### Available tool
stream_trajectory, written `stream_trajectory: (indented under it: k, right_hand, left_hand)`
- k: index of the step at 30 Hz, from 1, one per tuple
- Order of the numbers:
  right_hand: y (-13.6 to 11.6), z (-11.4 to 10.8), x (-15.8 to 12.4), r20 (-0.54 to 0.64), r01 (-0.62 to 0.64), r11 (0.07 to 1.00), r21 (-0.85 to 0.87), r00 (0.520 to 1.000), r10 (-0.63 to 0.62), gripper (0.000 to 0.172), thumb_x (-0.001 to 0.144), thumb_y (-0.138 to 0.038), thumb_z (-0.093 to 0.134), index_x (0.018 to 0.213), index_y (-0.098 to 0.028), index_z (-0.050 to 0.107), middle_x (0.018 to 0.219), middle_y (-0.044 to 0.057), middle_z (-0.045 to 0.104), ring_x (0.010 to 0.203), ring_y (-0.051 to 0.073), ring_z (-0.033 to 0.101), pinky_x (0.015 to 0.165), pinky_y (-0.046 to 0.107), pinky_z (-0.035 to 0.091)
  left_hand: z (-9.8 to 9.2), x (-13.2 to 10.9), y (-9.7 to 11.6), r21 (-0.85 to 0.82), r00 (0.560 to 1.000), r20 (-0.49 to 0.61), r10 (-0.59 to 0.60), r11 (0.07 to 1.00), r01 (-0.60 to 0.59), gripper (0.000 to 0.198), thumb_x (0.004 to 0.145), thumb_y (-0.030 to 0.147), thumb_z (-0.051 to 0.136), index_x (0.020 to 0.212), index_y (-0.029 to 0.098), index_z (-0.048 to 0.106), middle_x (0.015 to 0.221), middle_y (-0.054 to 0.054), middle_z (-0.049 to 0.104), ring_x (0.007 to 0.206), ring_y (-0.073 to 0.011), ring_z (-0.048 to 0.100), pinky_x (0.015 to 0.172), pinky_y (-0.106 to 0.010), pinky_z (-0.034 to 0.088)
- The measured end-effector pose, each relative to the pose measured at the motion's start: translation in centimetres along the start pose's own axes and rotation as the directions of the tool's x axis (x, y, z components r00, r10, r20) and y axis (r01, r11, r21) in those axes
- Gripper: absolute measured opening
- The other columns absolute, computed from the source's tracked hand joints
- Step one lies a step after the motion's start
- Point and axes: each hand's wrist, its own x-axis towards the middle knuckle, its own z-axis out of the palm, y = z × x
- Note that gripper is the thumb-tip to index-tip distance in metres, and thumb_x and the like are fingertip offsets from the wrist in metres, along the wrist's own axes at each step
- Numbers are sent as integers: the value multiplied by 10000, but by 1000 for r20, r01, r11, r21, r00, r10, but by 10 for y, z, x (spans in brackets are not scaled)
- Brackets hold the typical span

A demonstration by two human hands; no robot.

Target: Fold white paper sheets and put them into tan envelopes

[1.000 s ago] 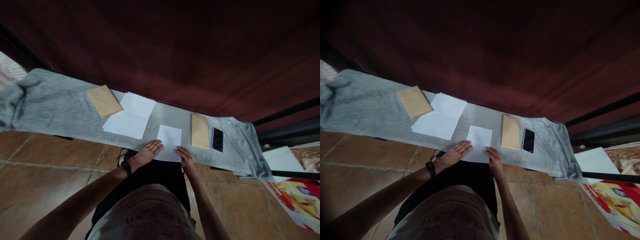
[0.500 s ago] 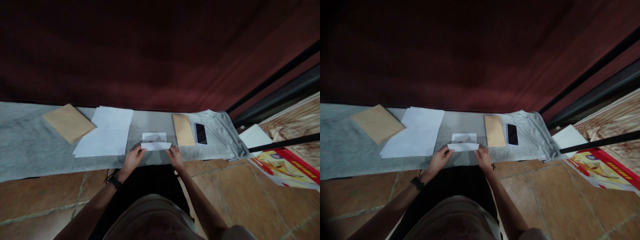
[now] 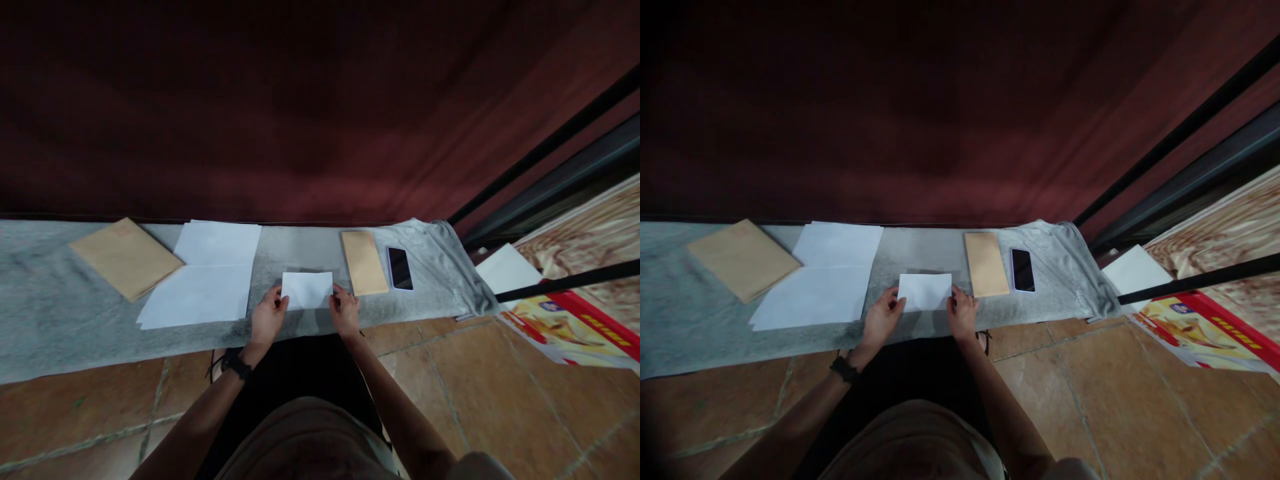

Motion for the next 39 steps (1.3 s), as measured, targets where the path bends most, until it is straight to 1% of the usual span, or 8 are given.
stream_trajectory:
  k: [7, 13, 16, 19, 25, 29, 35, 39]
  right_hand:
    - [-4, 2, 1, 8, 80, 966, -247, 997, -81, 322, 993, -206, 505, 1302, -173, 590, 1036, 92, 729, 974, 249, 606, 916, 389, 357]
    - [-8, -1, 0, 45, 123, 933, -339, 992, -115, 290, 996, -206, 509, 1256, -194, 636, 1010, 105, 700, 993, 276, 581, 941, 433, 374]
    - [-12, -2, 1, 59, 136, 934, -331, 991, -123, 312, 989, -183, 511, 1275, -201, 633, 1099, 118, 688, 1046, 281, 575, 970, 454, 390]
    - [-22, 1, 0, 80, 216, 942, -259, 976, -202, 357, 996, -175, 491, 1336, -186, 597, 1322, 125, 628, 1218, 273, 532, 1068, 459, 372]
    - [-45, 20, -13, 190, 363, 918, -163, 924, -331, 473, 1040, -318, 465, 1474, -132, 481, 1561, 117, 456, 1442, 245, 395, 1194, 420, 313]
    - [-44, 25, -21, 183, 317, 921, -227, 943, -279, 523, 1042, -382, 474, 1515, -163, 439, 1596, 124, 398, 1469, 269, 373, 1208, 468, 287]
    - [-26, 17, -19, 143, 212, 938, -276, 974, -178, 528, 1059, -321, 411, 1554, -141, 369, 1602, 117, 378, 1469, 281, 373, 1210, 497, 275]
    - [-18, 13, -17, 120, 180, 947, -267, 981, -153, 525, 1062, -306, 382, 1566, -162, 353, 1586, 105, 410, 1461, 277, 392, 1206, 499, 282]
  left_hand:
    - [-2, -2, 13, 144, 999, 17, -30, 989, 27, 448, 964, 316, 514, 1395, 197, 535, 1040, -75, 768, 900, -242, 732, 773, -327, 537]
    - [2, -2, 14, 246, 998, -6, 69, 967, -65, 519, 977, 295, 474, 1485, 197, 437, 1204, -101, 731, 975, -250, 724, 805, -334, 553]
    - [5, -3, 13, 306, 993, -12, 113, 946, -104, 473, 989, 285, 442, 1453, 195, 471, 1277, -107, 697, 1008, -248, 717, 810, -328, 555]
    - [7, -4, 13, 380, 990, 1, 142, 915, -132, 432, 1005, 287, 405, 1416, 201, 509, 1257, -113, 697, 971, -252, 722, 787, -340, 559]
    - [8, -4, 10, 420, 986, 21, 166, 894, -159, 411, 1018, 278, 384, 1392, 194, 531, 1231, -115, 694, 954, -251, 717, 778, -340, 559]
    - [10, -4, 9, 391, 985, 20, 172, 905, -166, 379, 1019, 257, 387, 1352, 187, 553, 1209, -108, 697, 984, -230, 706, 803, -311, 548]
    - [10, -5, 5, 357, 985, 10, 172, 919, -164, 350, 1008, 241, 402, 1308, 190, 576, 1162, -100, 707, 958, -223, 698, 801, -311, 544]
    - [11, -8, 9, 440, 972, -27, 232, 876, -197, 364, 1004, 231, 385, 1283, 171, 611, 1158, -147, 690, 1072, -286, 661, 930, -424, 522]
